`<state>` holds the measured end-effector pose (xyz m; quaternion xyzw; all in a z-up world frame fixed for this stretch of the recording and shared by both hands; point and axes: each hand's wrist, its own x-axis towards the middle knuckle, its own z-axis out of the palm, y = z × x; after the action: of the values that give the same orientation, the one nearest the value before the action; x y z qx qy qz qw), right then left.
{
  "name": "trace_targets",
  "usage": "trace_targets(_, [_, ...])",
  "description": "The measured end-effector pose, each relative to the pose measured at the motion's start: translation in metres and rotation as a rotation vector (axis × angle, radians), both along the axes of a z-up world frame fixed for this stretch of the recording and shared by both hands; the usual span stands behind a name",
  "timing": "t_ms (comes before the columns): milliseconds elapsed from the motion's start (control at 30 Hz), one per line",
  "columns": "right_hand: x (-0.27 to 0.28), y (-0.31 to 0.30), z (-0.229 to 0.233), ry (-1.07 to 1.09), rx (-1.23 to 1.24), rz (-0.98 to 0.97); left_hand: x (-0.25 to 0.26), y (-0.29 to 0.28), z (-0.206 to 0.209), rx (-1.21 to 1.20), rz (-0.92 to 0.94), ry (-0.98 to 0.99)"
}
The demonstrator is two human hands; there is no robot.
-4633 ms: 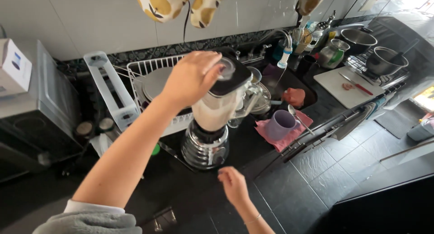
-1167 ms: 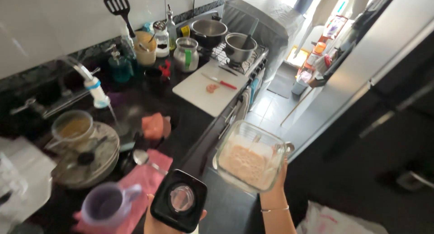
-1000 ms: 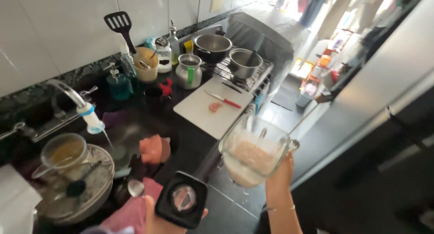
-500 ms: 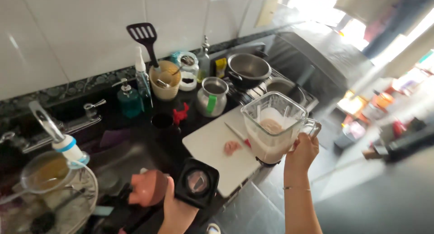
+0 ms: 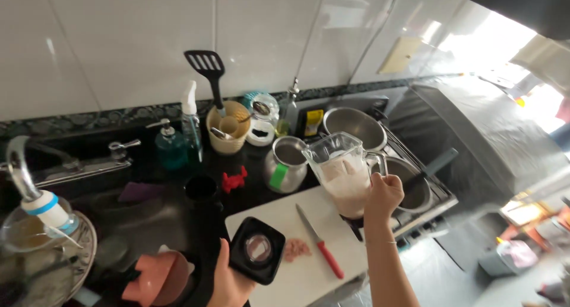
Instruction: The person takes a blender pitcher, pours milk into it, and spoons powder from a jar and a white container into the milk. They attach the pitcher to the blender base, run the blender, then lift the pitcher and pour the blended drink into a metal cup on the counter.
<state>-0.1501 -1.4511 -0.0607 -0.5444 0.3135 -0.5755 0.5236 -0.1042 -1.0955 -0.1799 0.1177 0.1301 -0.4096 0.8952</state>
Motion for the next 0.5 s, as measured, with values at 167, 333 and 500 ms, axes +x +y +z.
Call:
trace_targets(167, [0.035, -0.028, -0.004, 0.241, -0.095, -0.047, 0.019, -0.009, -0.016, -0.025, 0.043, -0.018])
trace_targets(333, [0.05, -0.044, -0.002, 0.44, -0.213, -0.07, 0.027, -0.011, -0.014, 0.088, 0.038, 0.046])
trace_targets(500, [0.058, -0.051, 0.0, 0.457, -0.24, -0.036, 0.036, -0.013, -0.038, 0.036, 0.013, -0.019])
